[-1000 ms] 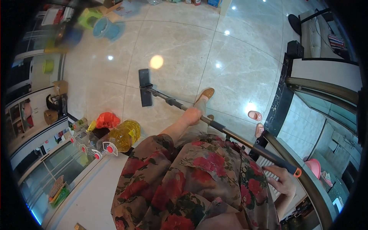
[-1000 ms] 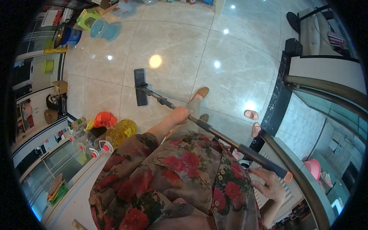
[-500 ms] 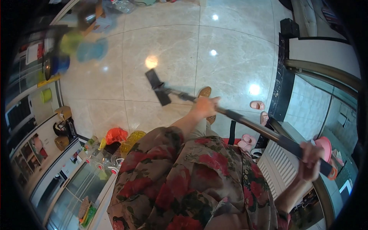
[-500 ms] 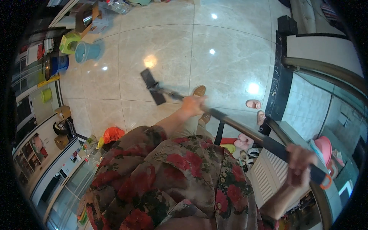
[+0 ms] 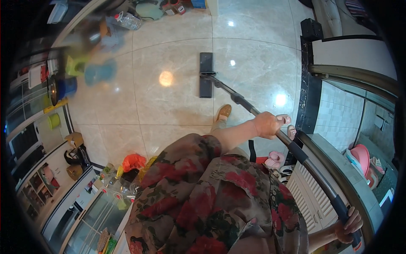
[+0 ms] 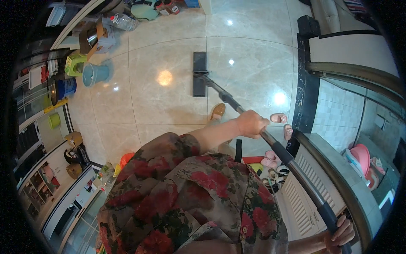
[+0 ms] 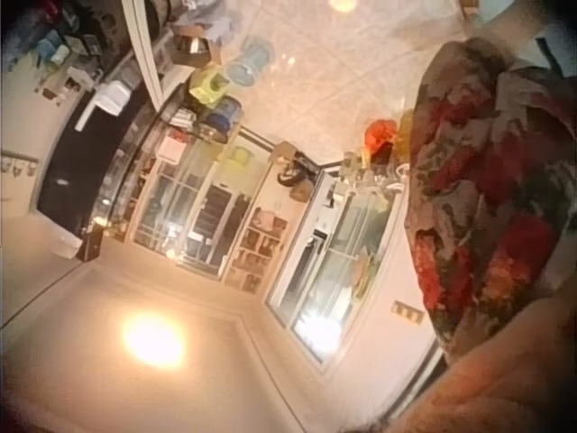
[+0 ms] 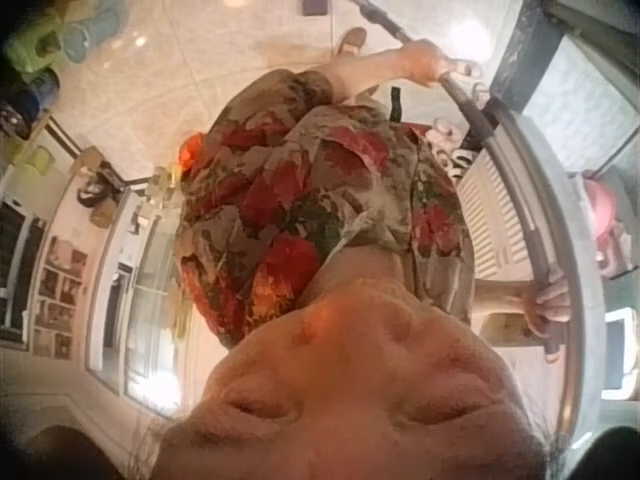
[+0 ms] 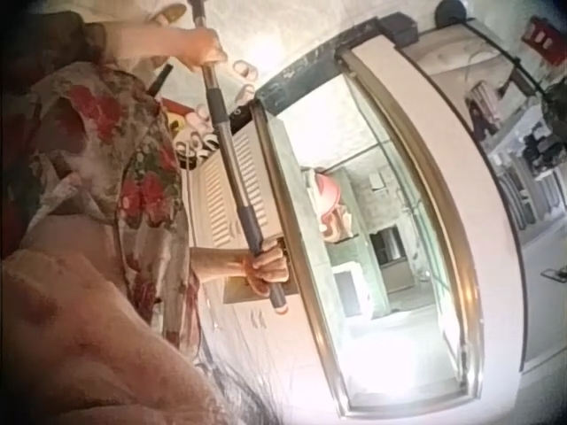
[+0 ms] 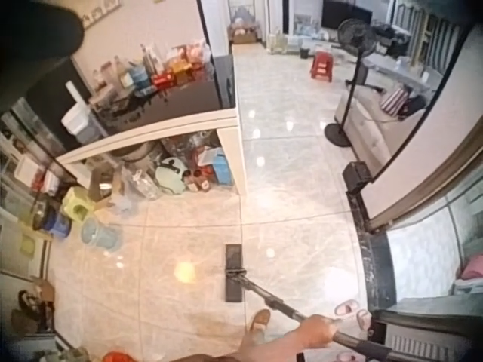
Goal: Mopping the tiled floor of a residence, including the living area and bathroom.
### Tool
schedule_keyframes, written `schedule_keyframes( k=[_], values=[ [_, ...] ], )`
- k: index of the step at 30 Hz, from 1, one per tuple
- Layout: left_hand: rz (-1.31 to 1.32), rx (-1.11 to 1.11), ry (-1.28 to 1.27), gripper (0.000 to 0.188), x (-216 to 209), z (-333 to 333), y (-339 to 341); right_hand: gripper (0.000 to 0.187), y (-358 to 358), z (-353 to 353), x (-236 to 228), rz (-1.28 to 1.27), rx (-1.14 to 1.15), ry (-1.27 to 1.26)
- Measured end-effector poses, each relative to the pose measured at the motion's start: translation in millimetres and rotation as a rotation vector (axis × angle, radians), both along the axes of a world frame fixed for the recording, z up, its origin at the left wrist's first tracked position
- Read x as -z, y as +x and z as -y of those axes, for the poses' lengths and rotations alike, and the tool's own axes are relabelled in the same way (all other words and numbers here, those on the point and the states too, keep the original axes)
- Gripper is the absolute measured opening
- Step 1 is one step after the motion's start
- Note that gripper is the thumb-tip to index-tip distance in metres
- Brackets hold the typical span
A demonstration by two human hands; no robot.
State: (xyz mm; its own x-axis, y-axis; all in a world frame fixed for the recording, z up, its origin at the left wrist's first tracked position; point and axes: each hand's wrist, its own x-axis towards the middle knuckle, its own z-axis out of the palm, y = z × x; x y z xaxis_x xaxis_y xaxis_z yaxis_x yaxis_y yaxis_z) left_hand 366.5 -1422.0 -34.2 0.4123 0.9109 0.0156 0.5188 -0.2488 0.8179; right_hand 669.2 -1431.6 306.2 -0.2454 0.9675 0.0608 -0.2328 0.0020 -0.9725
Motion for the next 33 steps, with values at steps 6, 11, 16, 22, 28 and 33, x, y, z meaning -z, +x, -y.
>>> schedule_keyframes(
  k=[6, 11, 16, 22, 28, 33],
  values=[
    [-0.419, 0.056, -0.217, 0.019, 39, 1, -127, 0.028, -68, -14, 117, -0.026, -0.113, -0.101],
    [-0.497, -0.203, -0.123, 0.024, 97, 10, -200, 0.022, -165, 4, 156, 0.1, -0.152, -0.148],
    [-0.562, 0.07, -0.325, 0.014, 98, 23, -109, 0.022, -76, 55, 145, 0.203, 0.01, -0.279],
    [-0.465, 0.439, -0.336, 0.015, 55, 66, 49, 0.024, 35, 159, 78, 0.377, 0.237, -0.3],
    [-0.366, 0.401, -0.274, 0.012, 36, 87, 117, 0.028, 97, 180, 49, 0.385, 0.262, -0.213],
    [-0.268, 0.072, -0.228, 0.026, 31, 104, 93, 0.027, 108, 112, 66, 0.151, -0.114, 0.098]
  ],
)
